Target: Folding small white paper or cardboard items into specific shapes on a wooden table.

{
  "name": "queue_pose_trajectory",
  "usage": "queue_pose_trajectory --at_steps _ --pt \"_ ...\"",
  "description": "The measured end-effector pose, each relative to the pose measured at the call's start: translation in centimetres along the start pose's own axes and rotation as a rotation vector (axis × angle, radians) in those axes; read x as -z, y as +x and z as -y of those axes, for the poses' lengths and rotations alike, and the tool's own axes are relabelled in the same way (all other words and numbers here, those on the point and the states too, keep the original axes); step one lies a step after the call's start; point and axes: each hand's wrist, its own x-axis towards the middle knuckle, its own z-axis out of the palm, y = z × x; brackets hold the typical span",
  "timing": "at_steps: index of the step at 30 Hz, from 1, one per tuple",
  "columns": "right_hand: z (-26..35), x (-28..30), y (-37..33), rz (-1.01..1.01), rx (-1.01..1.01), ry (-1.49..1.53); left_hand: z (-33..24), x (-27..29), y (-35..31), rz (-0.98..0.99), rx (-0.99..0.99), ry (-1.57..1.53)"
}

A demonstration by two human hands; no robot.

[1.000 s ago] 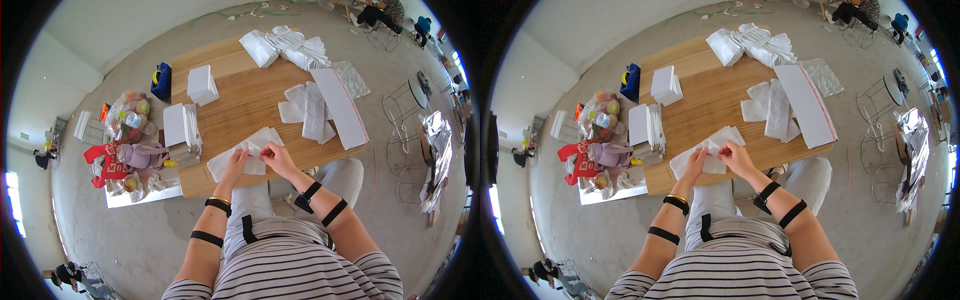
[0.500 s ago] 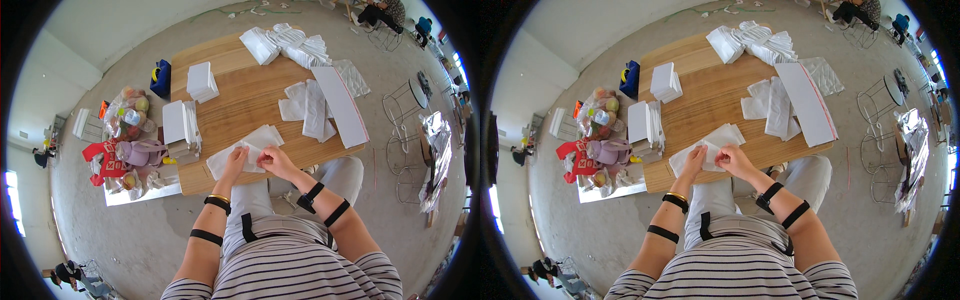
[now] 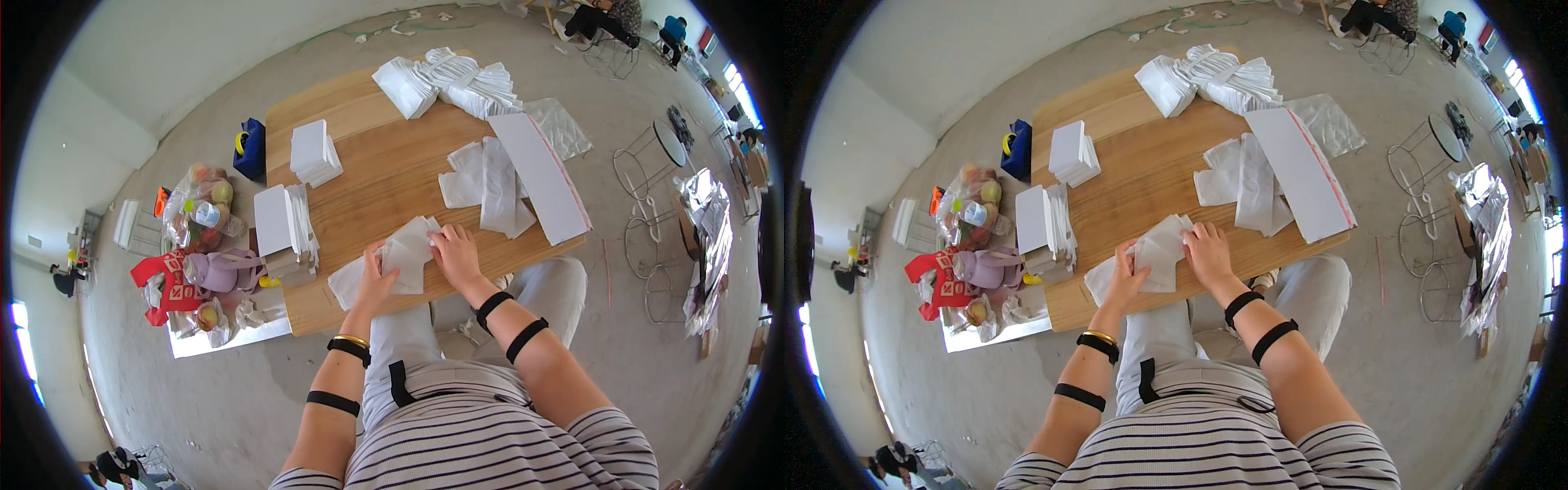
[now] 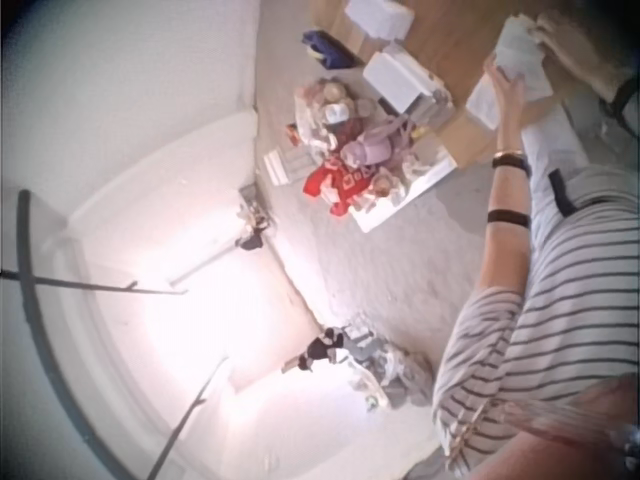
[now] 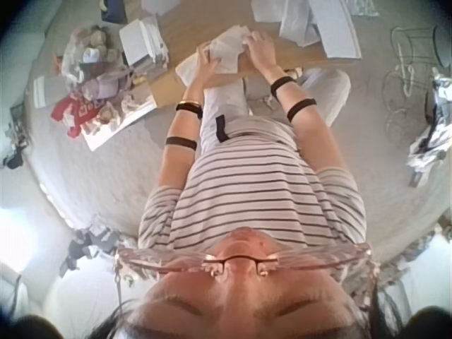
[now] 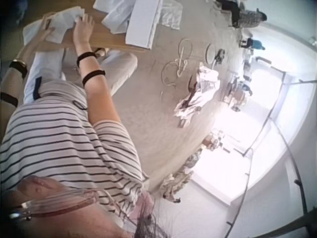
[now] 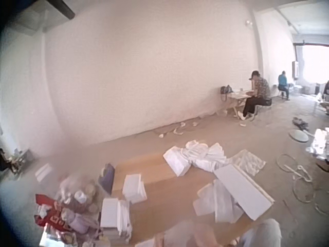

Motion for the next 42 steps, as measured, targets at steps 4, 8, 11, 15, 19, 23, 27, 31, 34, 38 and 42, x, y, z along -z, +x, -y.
queue_pose_trajectory --at_steps 4,8,11,15,19,23,27,31,34,38,42 --pt "-0.3 -0.2 0.0 -0.045 0.061 -0.034 -1.0 0.6 -0.1 0.092 0.057 0.364" --pt "0.3 0.2 0.5 -0.070 0.039 0.038 -1.0 1.2 0.0 0.117 0.057 0.393" --pt "0.5 0.3 0.4 -0.090 0.048 0.150 -1.2 1.0 0.0 0.117 0.087 0.406" --pt "1.5 0.0 0.0 -0.100 -0.003 0.247 -1.0 1.1 -0.1 0.107 0.061 0.385" --pt "1.6 -0.6 0.0 -0.128 -0.283 0.596 -1.5 0.7 0.0 0.108 0.101 0.395" --pt "1.4 -0.8 0.9 -0.146 -0.581 0.835 -1.2 0.9 -0.1 0.119 0.077 0.390" --pt "2.0 0.3 0.2 0.165 -0.171 0.857 -1.0 0.2 -0.2 -0.049 0.151 0.031" --pt "1.5 0.8 -0.8 0.377 -0.145 0.755 -1.0 0.4 0.0 0.048 0.187 0.067" --pt "1.5 0.3 -0.4 -0.007 0.013 0.219 0.5 1.6 0.1 0.059 0.090 0.247" --pt "0.4 -0.4 -0.1 0.023 0.036 0.048 -0.1 1.2 0.1 0.094 0.150 0.242" --pt "0.0 -0.8 -0.4 0.027 0.149 -0.062 -0.7 0.9 0.0 0.080 0.167 0.234"
